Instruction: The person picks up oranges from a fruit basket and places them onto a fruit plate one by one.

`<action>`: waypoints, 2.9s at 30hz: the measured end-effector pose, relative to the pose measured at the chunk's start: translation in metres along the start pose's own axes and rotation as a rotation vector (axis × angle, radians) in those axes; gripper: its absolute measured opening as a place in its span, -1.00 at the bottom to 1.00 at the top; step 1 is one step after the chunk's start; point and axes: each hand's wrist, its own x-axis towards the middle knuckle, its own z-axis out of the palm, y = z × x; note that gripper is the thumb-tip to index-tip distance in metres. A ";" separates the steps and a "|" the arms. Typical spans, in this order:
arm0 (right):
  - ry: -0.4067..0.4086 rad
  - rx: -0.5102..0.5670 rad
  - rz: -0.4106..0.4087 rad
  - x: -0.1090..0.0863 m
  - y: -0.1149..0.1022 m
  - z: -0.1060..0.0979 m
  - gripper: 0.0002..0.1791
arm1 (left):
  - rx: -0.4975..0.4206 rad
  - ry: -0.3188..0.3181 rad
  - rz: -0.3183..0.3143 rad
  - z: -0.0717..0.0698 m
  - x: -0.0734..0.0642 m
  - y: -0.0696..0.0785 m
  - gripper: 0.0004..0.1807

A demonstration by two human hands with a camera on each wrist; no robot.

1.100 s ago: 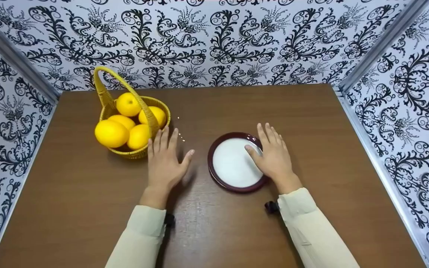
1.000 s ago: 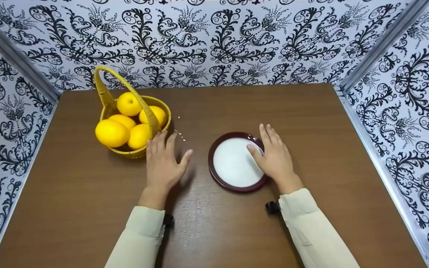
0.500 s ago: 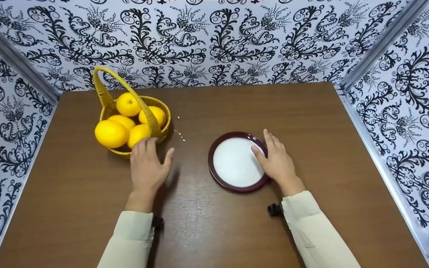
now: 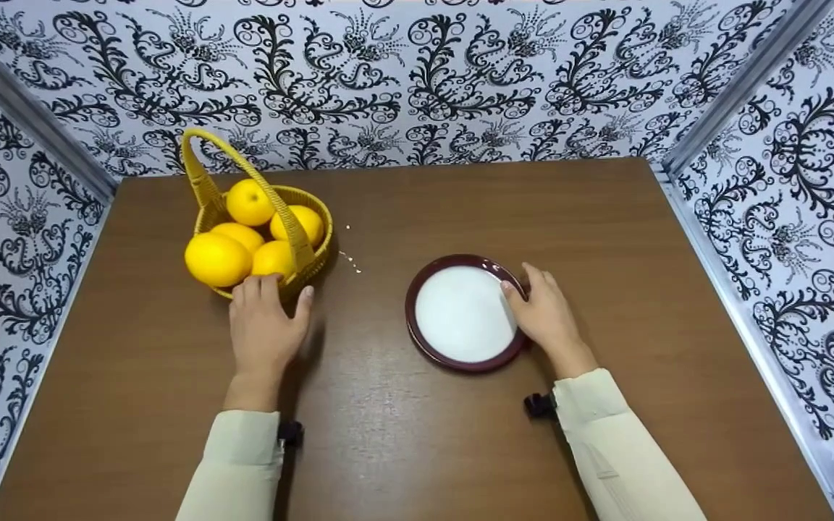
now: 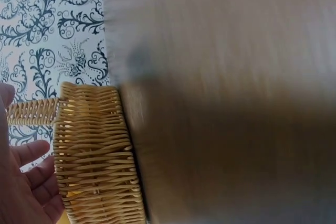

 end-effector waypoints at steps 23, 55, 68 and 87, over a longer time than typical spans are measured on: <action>0.119 0.186 0.077 0.006 0.013 0.008 -0.71 | 0.084 -0.021 -0.021 0.003 0.008 -0.003 -0.77; 0.140 0.230 0.065 0.007 0.018 0.012 -0.76 | 0.099 0.033 0.036 0.005 0.010 0.005 -0.87; 0.139 0.224 0.073 0.005 0.018 0.012 -0.77 | 0.098 -0.003 0.059 0.012 0.006 0.023 -0.86; 0.150 0.228 0.086 0.006 0.017 0.013 -0.75 | 0.135 0.015 0.142 0.023 0.003 0.050 -0.76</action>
